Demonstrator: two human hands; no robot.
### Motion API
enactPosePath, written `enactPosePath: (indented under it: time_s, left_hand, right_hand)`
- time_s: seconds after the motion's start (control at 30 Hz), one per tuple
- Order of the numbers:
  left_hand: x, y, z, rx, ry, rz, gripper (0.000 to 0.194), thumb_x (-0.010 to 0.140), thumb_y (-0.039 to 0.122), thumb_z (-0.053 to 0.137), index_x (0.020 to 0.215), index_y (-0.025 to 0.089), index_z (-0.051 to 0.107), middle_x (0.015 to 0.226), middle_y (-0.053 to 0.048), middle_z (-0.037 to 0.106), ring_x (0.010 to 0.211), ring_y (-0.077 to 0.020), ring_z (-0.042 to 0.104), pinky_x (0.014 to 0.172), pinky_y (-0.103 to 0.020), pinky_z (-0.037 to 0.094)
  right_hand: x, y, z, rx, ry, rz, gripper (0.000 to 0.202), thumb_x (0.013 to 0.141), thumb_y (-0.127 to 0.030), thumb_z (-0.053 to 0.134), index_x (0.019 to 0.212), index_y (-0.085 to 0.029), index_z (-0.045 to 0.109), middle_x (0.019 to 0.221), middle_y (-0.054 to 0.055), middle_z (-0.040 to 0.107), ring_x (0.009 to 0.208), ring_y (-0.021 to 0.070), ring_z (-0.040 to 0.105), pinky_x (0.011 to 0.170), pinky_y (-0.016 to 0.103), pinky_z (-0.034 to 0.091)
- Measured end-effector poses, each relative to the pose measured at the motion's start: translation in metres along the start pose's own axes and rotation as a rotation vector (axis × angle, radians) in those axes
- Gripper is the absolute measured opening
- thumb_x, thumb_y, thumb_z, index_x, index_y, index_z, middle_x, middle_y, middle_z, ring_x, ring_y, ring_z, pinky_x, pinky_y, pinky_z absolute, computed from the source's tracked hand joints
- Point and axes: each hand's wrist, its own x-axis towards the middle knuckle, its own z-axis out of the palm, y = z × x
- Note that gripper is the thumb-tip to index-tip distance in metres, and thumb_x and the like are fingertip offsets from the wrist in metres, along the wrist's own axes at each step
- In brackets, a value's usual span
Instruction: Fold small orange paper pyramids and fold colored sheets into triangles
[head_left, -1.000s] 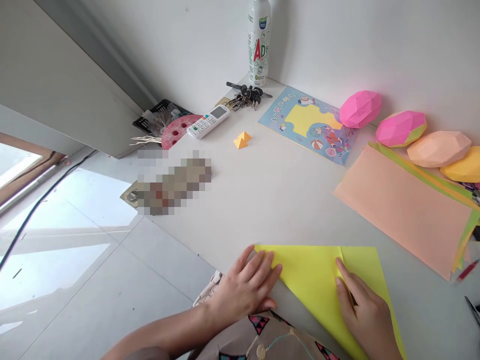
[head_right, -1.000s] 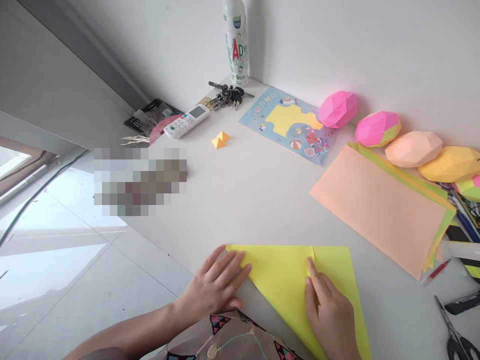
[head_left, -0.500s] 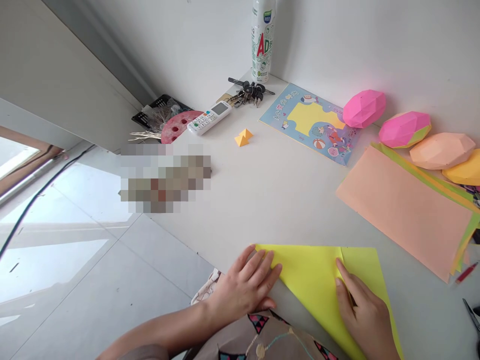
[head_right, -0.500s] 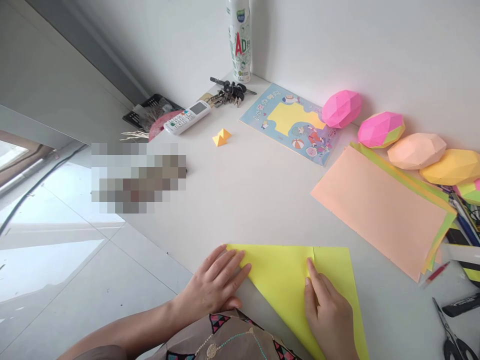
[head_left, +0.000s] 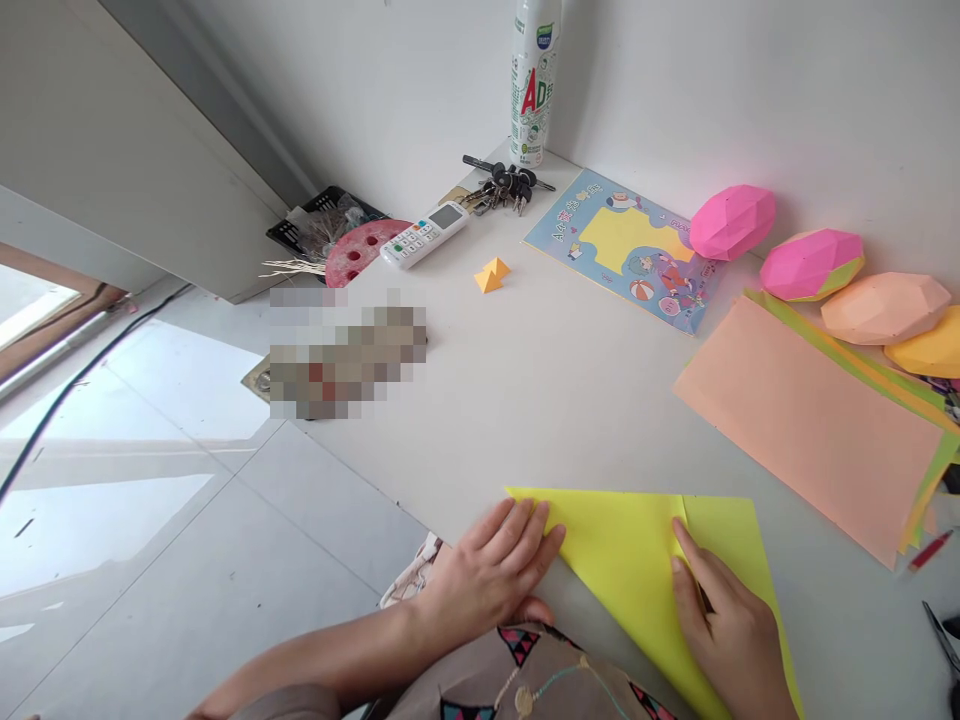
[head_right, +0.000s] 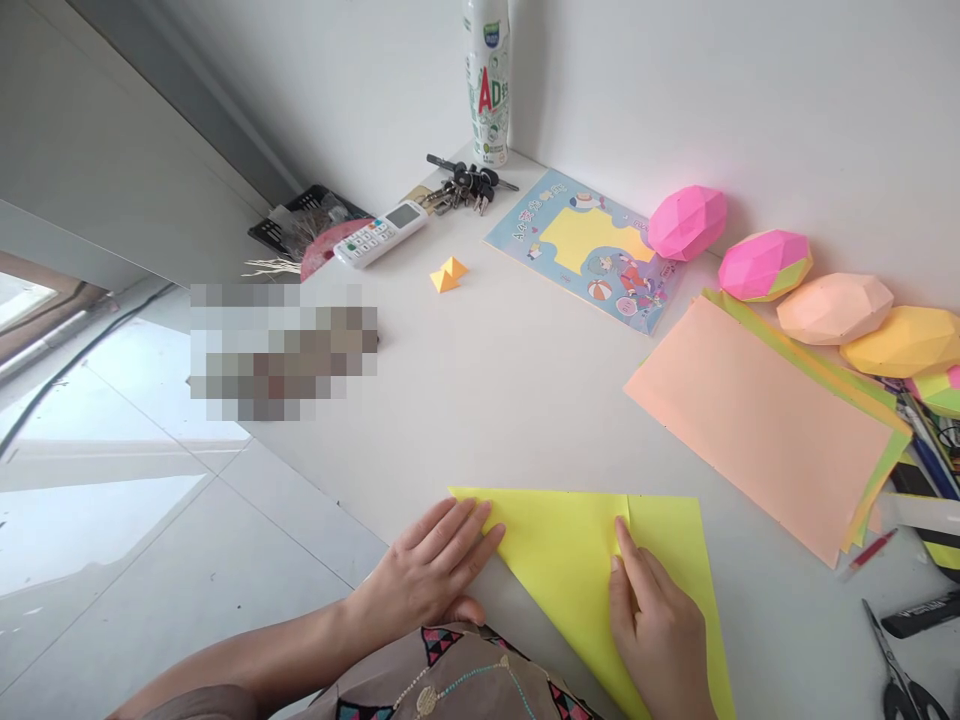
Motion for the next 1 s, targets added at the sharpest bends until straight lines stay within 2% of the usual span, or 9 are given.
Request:
enactPosePath:
  time_s: [0.07, 0.17, 0.33, 0.5, 0.7, 0.77, 0.87, 1.0]
  left_hand:
    - [-0.001, 0.001, 0.001, 0.005, -0.001, 0.001, 0.075, 0.089, 0.073, 0.028, 0.131, 0.017, 0.055, 0.128, -0.011, 0.058, 0.121, -0.0274, 0.046, 0.110, -0.044, 0.031]
    - [0.001, 0.000, 0.000, -0.007, -0.016, 0.010, 0.076, 0.088, 0.074, 0.027, 0.130, 0.017, 0.056, 0.124, -0.012, 0.060, 0.117, -0.0283, 0.048, 0.109, -0.048, 0.032]
    - [0.006, -0.002, -0.006, 0.008, -0.064, 0.027, 0.076, 0.089, 0.074, 0.025, 0.131, 0.018, 0.055, 0.123, -0.012, 0.058, 0.115, -0.0300, 0.045, 0.103, -0.056, 0.033]
    - [0.009, -0.004, -0.009, 0.020, -0.102, 0.063, 0.083, 0.084, 0.080, 0.024, 0.134, 0.020, 0.053, 0.120, -0.013, 0.058, 0.113, -0.0314, 0.044, 0.101, -0.056, 0.032]
    - [0.016, 0.001, -0.009, -0.015, -0.025, 0.004, 0.088, 0.083, 0.081, 0.019, 0.123, 0.016, 0.062, 0.112, -0.014, 0.061, 0.105, -0.0302, 0.047, 0.099, -0.056, 0.030]
    - [0.021, 0.003, -0.010, -0.052, 0.002, -0.032, 0.088, 0.087, 0.076, 0.012, 0.120, 0.013, 0.064, 0.105, -0.014, 0.062, 0.099, -0.0293, 0.049, 0.096, -0.056, 0.032]
    - [0.030, 0.006, -0.015, -0.083, 0.012, -0.029, 0.081, 0.096, 0.059, 0.005, 0.116, 0.008, 0.064, 0.095, -0.014, 0.062, 0.089, -0.0272, 0.050, 0.091, -0.053, 0.036]
    - [0.044, 0.003, -0.020, -0.055, 0.016, 0.027, 0.042, 0.101, 0.030, 0.029, 0.103, 0.008, 0.066, 0.081, -0.009, 0.058, 0.076, -0.0231, 0.049, 0.075, -0.042, 0.041]
  right_hand:
    - [0.000, 0.000, 0.000, -0.006, -0.001, -0.005, 0.037, 0.096, -0.025, 0.040, 0.119, -0.010, 0.065, 0.082, 0.008, 0.073, 0.041, 0.0068, 0.051, 0.041, 0.018, 0.040]
    - [-0.001, 0.001, 0.000, -0.006, -0.010, -0.004, 0.037, 0.097, -0.025, 0.040, 0.119, -0.008, 0.064, 0.079, 0.007, 0.072, 0.041, 0.0068, 0.050, 0.041, 0.018, 0.040]
    - [-0.002, 0.001, 0.000, -0.024, -0.022, -0.009, 0.037, 0.097, -0.023, 0.039, 0.118, -0.005, 0.063, 0.084, 0.009, 0.073, 0.048, 0.0080, 0.057, 0.042, 0.018, 0.040]
    - [-0.002, 0.001, 0.002, -0.028, -0.005, -0.017, 0.036, 0.097, -0.022, 0.039, 0.117, -0.005, 0.063, 0.080, 0.007, 0.072, 0.048, 0.0089, 0.057, 0.044, 0.020, 0.041]
    - [-0.005, 0.000, 0.004, -0.013, -0.029, 0.002, 0.038, 0.096, -0.019, 0.037, 0.120, -0.003, 0.062, 0.074, 0.006, 0.069, 0.052, 0.0112, 0.059, 0.048, 0.022, 0.042]
    - [-0.007, 0.000, 0.005, -0.004, -0.047, 0.024, 0.039, 0.096, -0.019, 0.036, 0.122, -0.005, 0.061, 0.070, 0.005, 0.066, 0.053, 0.0119, 0.059, 0.049, 0.023, 0.042]
    - [-0.009, -0.001, 0.006, 0.009, -0.078, 0.069, 0.040, 0.095, -0.018, 0.035, 0.125, -0.007, 0.060, 0.068, 0.003, 0.065, 0.053, 0.0125, 0.059, 0.048, 0.023, 0.041]
    - [-0.011, -0.003, 0.007, 0.024, -0.105, 0.096, 0.042, 0.094, -0.017, 0.033, 0.125, -0.009, 0.060, 0.066, 0.003, 0.063, 0.053, 0.0130, 0.057, 0.049, 0.024, 0.038]
